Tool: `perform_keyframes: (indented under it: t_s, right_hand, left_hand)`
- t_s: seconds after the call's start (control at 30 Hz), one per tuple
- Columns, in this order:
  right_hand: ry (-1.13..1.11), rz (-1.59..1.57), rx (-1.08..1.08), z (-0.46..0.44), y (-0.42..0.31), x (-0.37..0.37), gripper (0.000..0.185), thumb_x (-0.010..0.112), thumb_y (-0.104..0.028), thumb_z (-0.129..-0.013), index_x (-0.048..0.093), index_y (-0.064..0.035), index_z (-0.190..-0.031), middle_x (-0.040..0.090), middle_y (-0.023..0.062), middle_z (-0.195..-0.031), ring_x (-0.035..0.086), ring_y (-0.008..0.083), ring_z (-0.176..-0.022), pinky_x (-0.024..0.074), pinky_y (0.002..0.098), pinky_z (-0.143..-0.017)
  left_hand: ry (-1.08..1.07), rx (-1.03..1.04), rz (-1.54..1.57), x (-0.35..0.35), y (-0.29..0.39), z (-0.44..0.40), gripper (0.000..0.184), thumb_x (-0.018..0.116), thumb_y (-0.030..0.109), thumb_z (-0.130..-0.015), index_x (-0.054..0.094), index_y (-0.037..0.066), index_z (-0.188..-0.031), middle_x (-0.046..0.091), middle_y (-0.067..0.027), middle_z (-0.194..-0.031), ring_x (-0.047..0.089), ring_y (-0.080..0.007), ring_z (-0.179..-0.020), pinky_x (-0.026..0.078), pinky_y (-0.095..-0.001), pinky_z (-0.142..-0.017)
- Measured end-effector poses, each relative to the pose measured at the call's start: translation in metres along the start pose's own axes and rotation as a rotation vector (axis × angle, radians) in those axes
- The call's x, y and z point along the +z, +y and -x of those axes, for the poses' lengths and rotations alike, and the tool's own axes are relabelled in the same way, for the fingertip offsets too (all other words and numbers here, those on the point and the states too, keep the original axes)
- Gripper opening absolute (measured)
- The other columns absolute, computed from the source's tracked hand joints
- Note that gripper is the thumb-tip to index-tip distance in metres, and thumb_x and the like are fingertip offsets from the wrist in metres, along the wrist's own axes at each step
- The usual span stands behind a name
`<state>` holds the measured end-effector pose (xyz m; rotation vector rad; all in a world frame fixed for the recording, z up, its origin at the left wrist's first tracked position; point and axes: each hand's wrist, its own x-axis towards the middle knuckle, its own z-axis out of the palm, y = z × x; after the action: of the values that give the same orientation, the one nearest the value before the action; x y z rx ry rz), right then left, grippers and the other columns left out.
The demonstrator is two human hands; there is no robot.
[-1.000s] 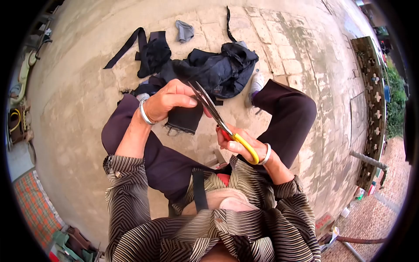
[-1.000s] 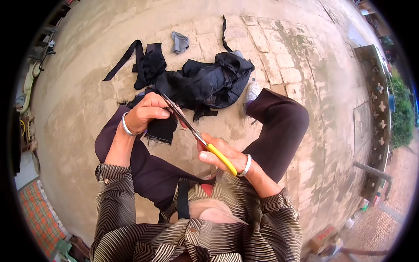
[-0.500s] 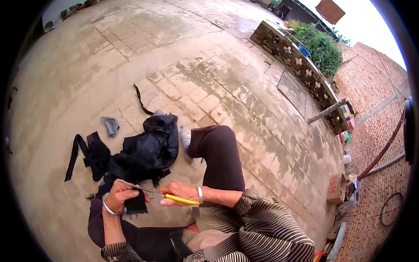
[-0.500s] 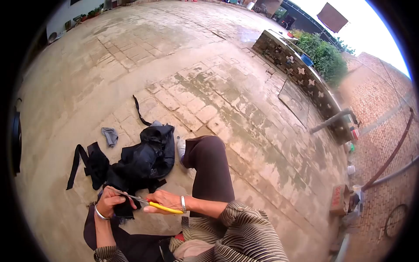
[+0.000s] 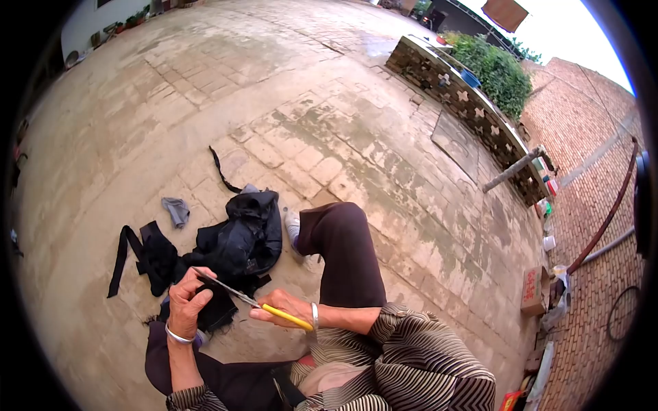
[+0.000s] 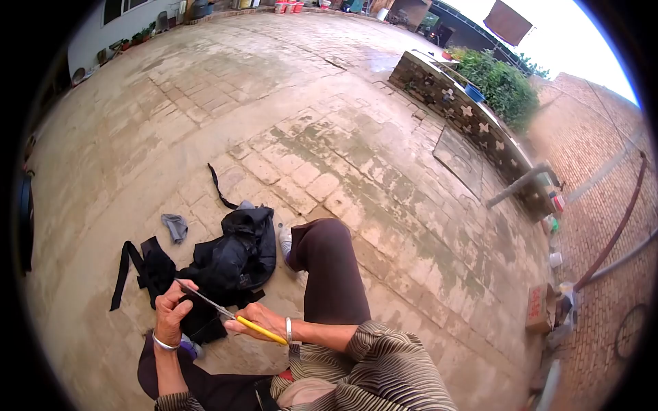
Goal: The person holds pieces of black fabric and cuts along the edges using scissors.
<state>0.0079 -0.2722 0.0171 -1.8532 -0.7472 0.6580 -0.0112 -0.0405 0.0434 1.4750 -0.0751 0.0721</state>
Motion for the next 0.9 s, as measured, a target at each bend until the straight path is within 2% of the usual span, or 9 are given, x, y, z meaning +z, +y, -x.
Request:
perform_keyframes:
  t_s: [0.07, 0.2, 0.37, 0.57, 0.63, 0.7, 0.77, 0.87, 0.9]
  right_hand:
    - [-0.072, -0.013, 0.002, -0.001, 0.008, 0.003, 0.056, 0.048, -0.043, -0.097, 0.044, 0.0034, -0.066, 0.034, 0.0123, -0.054, 0.037, 0.0211, -0.050, 0.0348, 0.0396, -0.051]
    - [-0.087, -0.065, 0.004, 0.005, 0.004, 0.007, 0.057, 0.047, -0.044, -0.098, 0.042, 0.0019, -0.065, 0.034, 0.0085, -0.052, 0.035, 0.0162, -0.048, 0.0328, 0.0368, -0.048]
    - [-0.184, -0.353, 0.173, 0.009, -0.014, 0.001, 0.054, 0.044, -0.048, -0.098, 0.039, -0.0070, -0.063, 0.037, -0.0028, -0.048, 0.039, 0.0062, -0.044, 0.0327, 0.0256, -0.042]
    - [-0.276, -0.545, 0.119, 0.008, -0.014, -0.001, 0.050, 0.048, -0.051, -0.095, 0.047, -0.0070, -0.071, 0.045, -0.0023, -0.053, 0.045, 0.0057, -0.046, 0.0340, 0.0232, -0.042]
    - [-0.236, -0.486, 0.000, 0.004, -0.015, -0.003, 0.047, 0.048, -0.050, -0.095, 0.052, -0.0058, -0.082, 0.050, -0.0012, -0.064, 0.046, 0.0070, -0.057, 0.0370, 0.0245, -0.051]
    - [-0.258, -0.412, -0.017, 0.005, -0.004, -0.004, 0.044, 0.051, -0.049, -0.093, 0.052, -0.0057, -0.088, 0.049, -0.0009, -0.070, 0.044, 0.0077, -0.062, 0.0363, 0.0252, -0.054]
    - [-0.265, -0.410, 0.036, 0.004, -0.006, -0.007, 0.036, 0.052, -0.041, -0.090, 0.051, -0.0048, -0.088, 0.048, -0.0002, -0.070, 0.043, 0.0079, -0.063, 0.0359, 0.0245, -0.053]
    - [-0.305, -0.419, 0.070, 0.006, -0.009, -0.006, 0.043, 0.048, -0.046, -0.092, 0.046, -0.0040, -0.085, 0.042, 0.0008, -0.072, 0.040, 0.0116, -0.067, 0.0364, 0.0278, -0.060]
    - [-0.304, -0.433, 0.068, 0.003, -0.015, -0.006, 0.046, 0.047, -0.048, -0.091, 0.045, -0.0030, -0.084, 0.042, 0.0019, -0.071, 0.039, 0.0120, -0.066, 0.0359, 0.0274, -0.060]
  left_hand:
    - [-0.016, 0.066, -0.040, -0.001, 0.004, -0.001, 0.018, 0.059, 0.007, -0.074, 0.059, -0.010, -0.074, 0.065, -0.0148, -0.103, 0.052, -0.0134, -0.087, 0.040, -0.0273, -0.079]
    - [-0.060, 0.027, 0.049, 0.005, 0.006, 0.004, 0.020, 0.056, 0.010, -0.071, 0.062, -0.009, -0.076, 0.068, -0.0131, -0.100, 0.053, -0.0114, -0.079, 0.041, -0.0253, -0.074]
    - [0.024, -0.109, 0.104, -0.001, -0.010, 0.011, 0.021, 0.060, 0.017, -0.069, 0.061, -0.004, -0.071, 0.059, 0.0025, -0.069, 0.045, -0.0048, -0.060, 0.033, -0.0203, -0.057]
    - [-0.013, -0.129, 0.023, -0.012, -0.015, 0.009, 0.022, 0.060, 0.019, -0.070, 0.057, -0.003, -0.070, 0.045, 0.0052, -0.061, 0.035, -0.0042, -0.057, 0.026, -0.0223, -0.053]
    - [-0.002, -0.047, -0.238, -0.022, -0.024, 0.006, 0.027, 0.061, 0.022, -0.071, 0.061, -0.005, -0.075, 0.056, -0.0076, -0.063, 0.049, -0.0146, -0.058, 0.036, -0.0288, -0.057]
    - [-0.007, 0.321, -0.607, -0.021, -0.026, 0.015, 0.026, 0.063, 0.020, -0.076, 0.065, -0.004, -0.086, 0.067, -0.0140, -0.081, 0.058, -0.0284, -0.079, 0.043, -0.0370, -0.071]
    - [-0.094, -0.016, -0.367, -0.018, -0.008, 0.006, 0.024, 0.059, 0.019, -0.078, 0.063, -0.005, -0.085, 0.061, -0.0143, -0.072, 0.055, -0.0253, -0.067, 0.042, -0.0336, -0.063]
    - [-0.180, -0.074, -0.199, -0.013, 0.003, 0.009, 0.022, 0.055, 0.014, -0.081, 0.057, -0.007, -0.083, 0.048, -0.0026, -0.062, 0.043, -0.0094, -0.060, 0.035, -0.0268, -0.056]
    - [-0.131, -0.092, -0.111, -0.008, -0.002, 0.010, 0.025, 0.054, 0.017, -0.077, 0.040, -0.001, -0.067, 0.027, -0.0052, -0.061, 0.029, -0.0115, -0.054, 0.023, -0.0300, -0.052]
